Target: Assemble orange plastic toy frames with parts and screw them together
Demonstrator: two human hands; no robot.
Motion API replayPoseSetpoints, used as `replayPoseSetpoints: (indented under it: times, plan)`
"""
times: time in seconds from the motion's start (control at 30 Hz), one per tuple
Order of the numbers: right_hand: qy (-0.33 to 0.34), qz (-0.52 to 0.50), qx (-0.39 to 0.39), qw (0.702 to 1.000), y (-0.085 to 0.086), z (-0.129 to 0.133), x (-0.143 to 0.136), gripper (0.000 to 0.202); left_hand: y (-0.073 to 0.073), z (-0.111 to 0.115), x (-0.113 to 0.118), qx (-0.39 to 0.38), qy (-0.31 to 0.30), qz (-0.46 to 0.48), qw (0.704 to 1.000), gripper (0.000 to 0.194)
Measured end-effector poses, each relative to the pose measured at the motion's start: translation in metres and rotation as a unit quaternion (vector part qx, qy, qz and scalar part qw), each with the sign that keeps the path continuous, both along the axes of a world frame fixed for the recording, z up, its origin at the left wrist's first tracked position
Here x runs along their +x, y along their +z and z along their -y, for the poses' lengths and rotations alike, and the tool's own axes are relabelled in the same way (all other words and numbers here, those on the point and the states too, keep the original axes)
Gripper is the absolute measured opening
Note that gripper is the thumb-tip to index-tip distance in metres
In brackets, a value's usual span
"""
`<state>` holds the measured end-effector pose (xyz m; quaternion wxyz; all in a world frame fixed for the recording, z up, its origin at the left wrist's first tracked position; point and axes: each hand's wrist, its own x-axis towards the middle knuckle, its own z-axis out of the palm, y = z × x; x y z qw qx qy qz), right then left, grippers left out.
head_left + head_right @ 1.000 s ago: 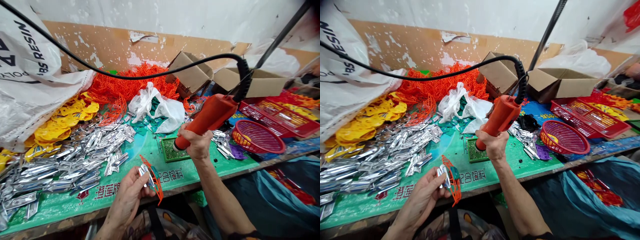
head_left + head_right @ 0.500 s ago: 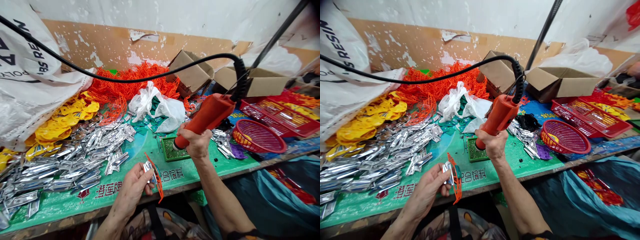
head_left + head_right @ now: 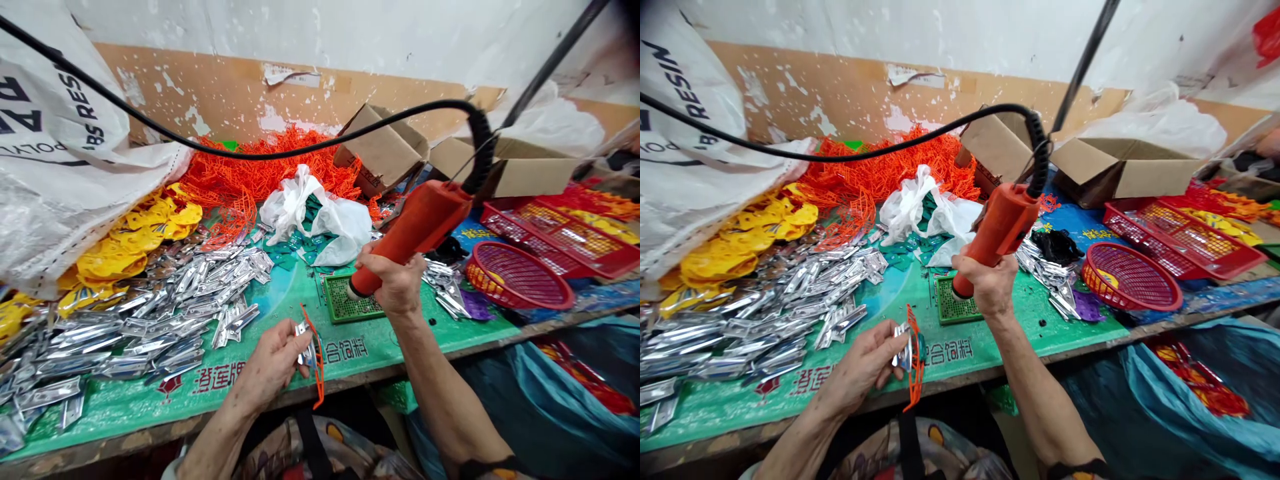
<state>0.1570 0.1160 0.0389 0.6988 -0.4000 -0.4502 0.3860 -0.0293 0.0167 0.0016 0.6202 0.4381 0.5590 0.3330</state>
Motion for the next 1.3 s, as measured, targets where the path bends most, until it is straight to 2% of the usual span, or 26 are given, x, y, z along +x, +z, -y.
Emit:
replayPoseSetpoints:
  times: [0.17, 0.27, 0.37, 0.5, 0.7, 1.0, 1.3]
  plan:
    - [0.043, -0.026, 0.031, 0.998, 0.030, 0.014, 0.003, 0.010, -0.004, -0.002, 0.005, 0.014, -0.011, -0.009, 1.000, 0.033]
    - [0.095, -0.048, 0.051, 0.993, 0.047, 0.033, -0.002, 0.012, -0.005, -0.003, 0.005, 0.036, -0.030, -0.038, 0.998, 0.036]
    - [0.157, -0.079, 0.040, 0.984, 0.057, 0.053, -0.010, 0.018, -0.001, -0.004, 0.005, 0.056, -0.041, -0.058, 0.996, 0.037]
    - [0.208, -0.105, 0.030, 0.972, 0.057, 0.069, -0.020, 0.022, 0.004, -0.005, 0.005, 0.053, -0.050, -0.055, 0.996, 0.036]
    - [0.229, -0.113, -0.005, 0.967, 0.051, 0.072, -0.032, 0.029, 0.005, -0.005, 0.007, 0.065, -0.045, -0.060, 0.995, 0.030]
    - [0.227, -0.103, -0.024, 0.968, 0.048, 0.073, -0.036, 0.038, 0.012, -0.006, 0.009, 0.040, -0.033, -0.048, 0.998, 0.027]
    - [0.225, -0.079, -0.026, 0.971, 0.047, 0.072, -0.037, 0.041, 0.004, -0.006, 0.008, 0.057, -0.043, -0.066, 0.995, 0.028]
